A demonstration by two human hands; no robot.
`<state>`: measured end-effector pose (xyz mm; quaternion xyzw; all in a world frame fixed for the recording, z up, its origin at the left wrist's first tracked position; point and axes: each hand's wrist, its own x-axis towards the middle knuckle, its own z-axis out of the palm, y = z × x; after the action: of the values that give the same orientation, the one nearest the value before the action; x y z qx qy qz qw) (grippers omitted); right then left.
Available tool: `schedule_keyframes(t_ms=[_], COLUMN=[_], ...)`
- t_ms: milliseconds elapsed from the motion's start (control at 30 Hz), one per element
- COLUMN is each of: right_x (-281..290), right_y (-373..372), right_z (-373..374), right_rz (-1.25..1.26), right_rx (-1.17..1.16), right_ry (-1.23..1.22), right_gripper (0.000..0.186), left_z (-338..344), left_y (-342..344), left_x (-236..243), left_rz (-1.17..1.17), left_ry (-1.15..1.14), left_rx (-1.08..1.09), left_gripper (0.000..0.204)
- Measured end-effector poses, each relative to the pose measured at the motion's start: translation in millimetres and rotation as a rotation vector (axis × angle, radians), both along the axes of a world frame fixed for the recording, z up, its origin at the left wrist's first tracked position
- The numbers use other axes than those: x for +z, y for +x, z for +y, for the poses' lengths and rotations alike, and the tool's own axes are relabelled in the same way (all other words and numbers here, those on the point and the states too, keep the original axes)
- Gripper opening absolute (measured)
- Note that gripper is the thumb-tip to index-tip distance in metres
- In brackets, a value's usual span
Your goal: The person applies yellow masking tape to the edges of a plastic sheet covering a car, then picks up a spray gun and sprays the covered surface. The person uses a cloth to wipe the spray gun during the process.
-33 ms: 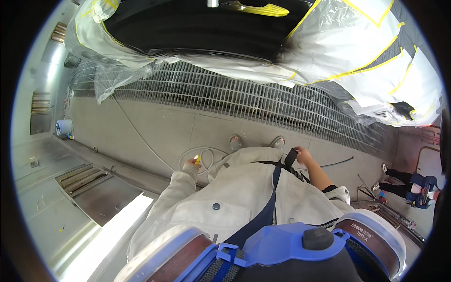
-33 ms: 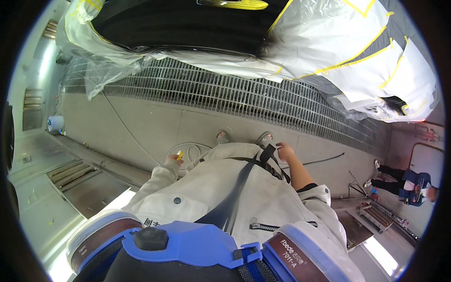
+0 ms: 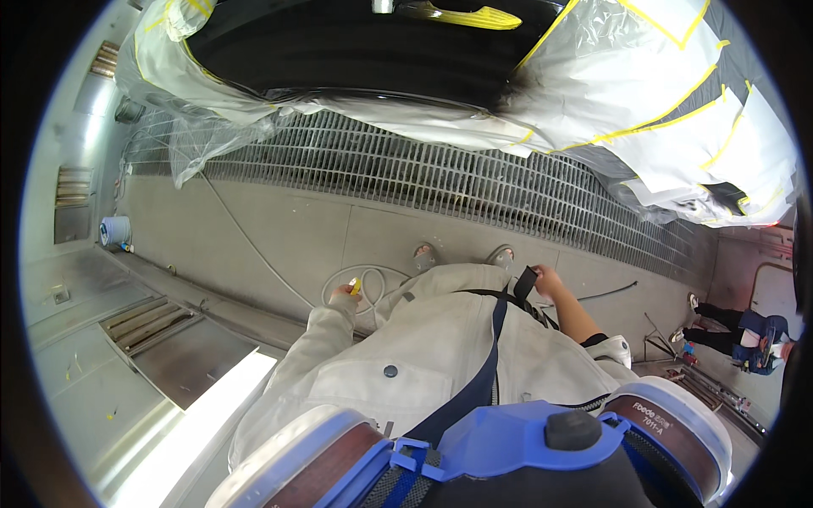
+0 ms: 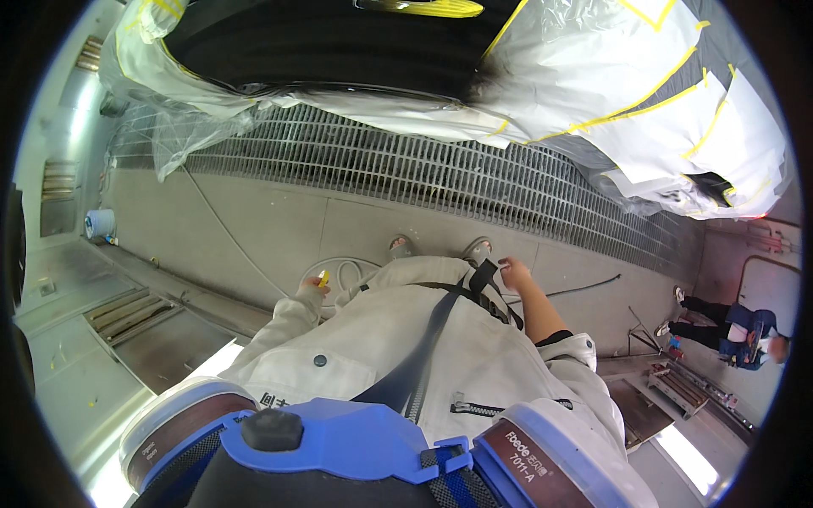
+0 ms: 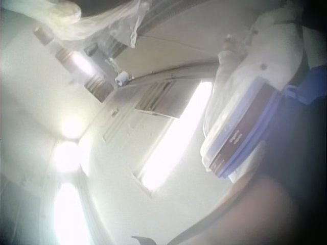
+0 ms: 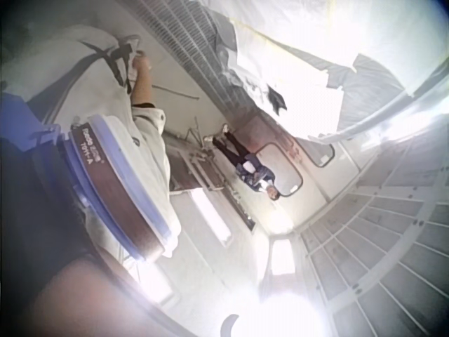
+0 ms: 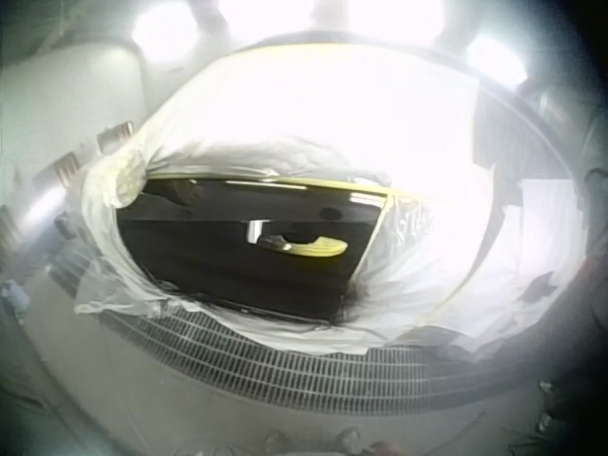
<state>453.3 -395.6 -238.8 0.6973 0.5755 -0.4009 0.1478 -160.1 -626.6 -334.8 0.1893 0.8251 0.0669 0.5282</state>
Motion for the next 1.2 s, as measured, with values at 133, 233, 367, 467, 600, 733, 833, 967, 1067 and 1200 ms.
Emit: schedule_keyframes(t_ms=[133, 233, 367, 467, 600, 733, 833, 967, 1067, 1200], right_x=[7, 7, -2, -1, 15, 55, 103, 154, 164, 146], right_y=[0, -2, -3, -13, -63, -147, -206, -262, -278, -269], right_z=[-4, -7, 0, 19, 71, 131, 141, 125, 108, 100], right_rz=[0.005, 0.066, 0.097, 0.158, 0.437, 0.628, 0.746, 0.948, 0.824, 0.786], right_rx=[-0.008, -0.022, -0.062, -0.060, -0.318, -0.306, 0.064, 0.592, 0.752, 0.362], right_ry=[0.005, 0.063, 0.015, 0.020, -0.030, 0.073, 0.197, 0.442, 0.397, -0.058], right_gripper=[0.037, 0.034, 0.035, 0.037, 0.039, 0.041, 0.045, 0.047, 0.034, 0.035], left_z=[19, 29, 47, 72, 124, 176, 199, 212, 208, 188], left_y=[-8, -11, -9, -1, 27, 63, 88, 102, 104, 106], left_x=[3, 6, 14, 25, 54, 102, 148, 200, 220, 196], left_rz=[-0.041, -0.022, 0.219, 0.277, 0.204, 0.157, -0.051, -0.353, -0.431, -0.394], left_ry=[0.051, 0.077, 0.132, 0.282, 0.396, 0.687, 0.859, 0.942, 0.949, 0.937], left_rx=[0.014, -0.011, -0.244, -0.298, -0.523, -0.594, -0.434, -0.314, -0.274, -0.219], left_gripper=[0.036, 0.037, 0.043, 0.044, 0.041, 0.034, 0.029, 0.027, 0.027, 0.037])
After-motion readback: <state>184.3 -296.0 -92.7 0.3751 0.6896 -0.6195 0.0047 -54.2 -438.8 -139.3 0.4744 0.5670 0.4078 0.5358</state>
